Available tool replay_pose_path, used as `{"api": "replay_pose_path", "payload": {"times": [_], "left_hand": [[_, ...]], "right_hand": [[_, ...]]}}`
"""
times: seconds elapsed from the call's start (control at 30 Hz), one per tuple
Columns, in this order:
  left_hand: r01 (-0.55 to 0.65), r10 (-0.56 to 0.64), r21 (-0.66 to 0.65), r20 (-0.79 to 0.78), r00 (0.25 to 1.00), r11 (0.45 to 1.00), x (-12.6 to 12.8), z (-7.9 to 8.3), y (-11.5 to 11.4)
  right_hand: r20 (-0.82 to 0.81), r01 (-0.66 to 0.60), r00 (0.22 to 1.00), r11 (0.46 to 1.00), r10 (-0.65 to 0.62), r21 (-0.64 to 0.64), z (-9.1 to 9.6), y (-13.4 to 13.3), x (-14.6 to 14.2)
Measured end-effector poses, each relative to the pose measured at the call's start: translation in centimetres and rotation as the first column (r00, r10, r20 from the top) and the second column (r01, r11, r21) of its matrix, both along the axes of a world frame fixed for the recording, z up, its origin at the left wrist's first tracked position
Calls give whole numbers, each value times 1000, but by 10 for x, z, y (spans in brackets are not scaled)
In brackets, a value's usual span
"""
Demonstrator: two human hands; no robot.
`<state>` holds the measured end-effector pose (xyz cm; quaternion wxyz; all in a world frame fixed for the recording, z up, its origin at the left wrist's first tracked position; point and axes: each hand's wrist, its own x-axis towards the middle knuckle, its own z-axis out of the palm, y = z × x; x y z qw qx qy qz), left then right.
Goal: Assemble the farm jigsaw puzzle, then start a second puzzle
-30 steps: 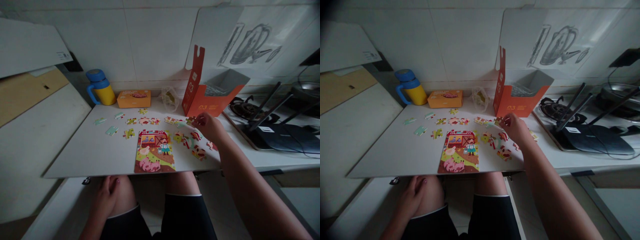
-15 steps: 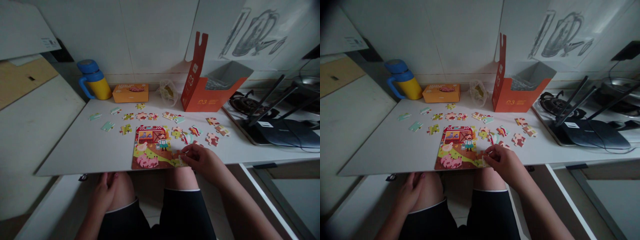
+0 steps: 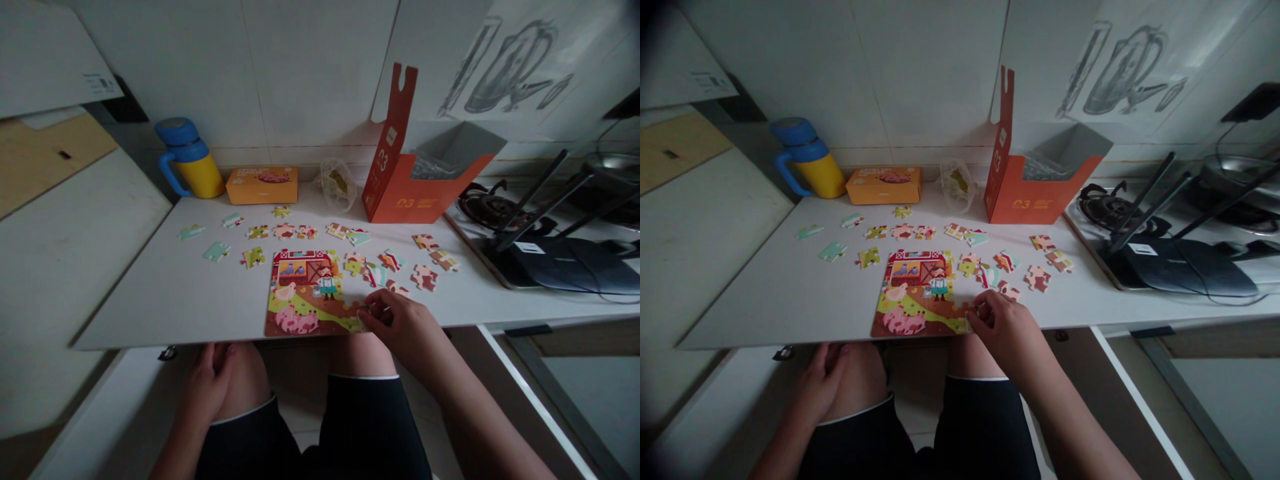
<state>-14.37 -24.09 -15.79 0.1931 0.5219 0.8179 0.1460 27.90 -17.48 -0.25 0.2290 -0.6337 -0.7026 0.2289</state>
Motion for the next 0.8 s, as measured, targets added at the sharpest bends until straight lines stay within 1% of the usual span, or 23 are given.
{"api": "replay_pose_path", "payload": {"times": [0.1,0.17,0.23,0.3,0.37,0.43,0.5,0.67,0.8], "left_hand": [[-6,6,-1,9,1000,1000,-1,-1,0],[2,-2,3,8,1000,1000,0,1,0],[3,-3,2,-6,1000,1000,2,3,1],[3,-4,-11,-19,1000,1000,4,5,1],[7,-8,-30,-26,1000,1000,5,6,1],[19,-20,-29,-29,999,999,6,6,1],[18,-19,-20,-31,999,1000,6,4,1],[30,-28,26,-38,999,999,6,1,0],[6,-6,-3,-32,999,1000,8,5,0]], "right_hand": [[53,-9,999,998,5,60,2,-5,-2],[65,-60,997,990,52,128,4,-10,-3],[86,-165,985,960,149,228,6,-15,-3],[142,-290,956,909,258,299,6,-18,-2],[210,-389,918,866,336,315,3,-19,-3],[254,-439,894,839,370,321,-1,-16,-4],[263,-466,881,819,394,335,-5,-12,-4],[223,-512,859,768,461,385,-9,0,-1],[191,-536,843,752,503,383,-13,7,1]]}}
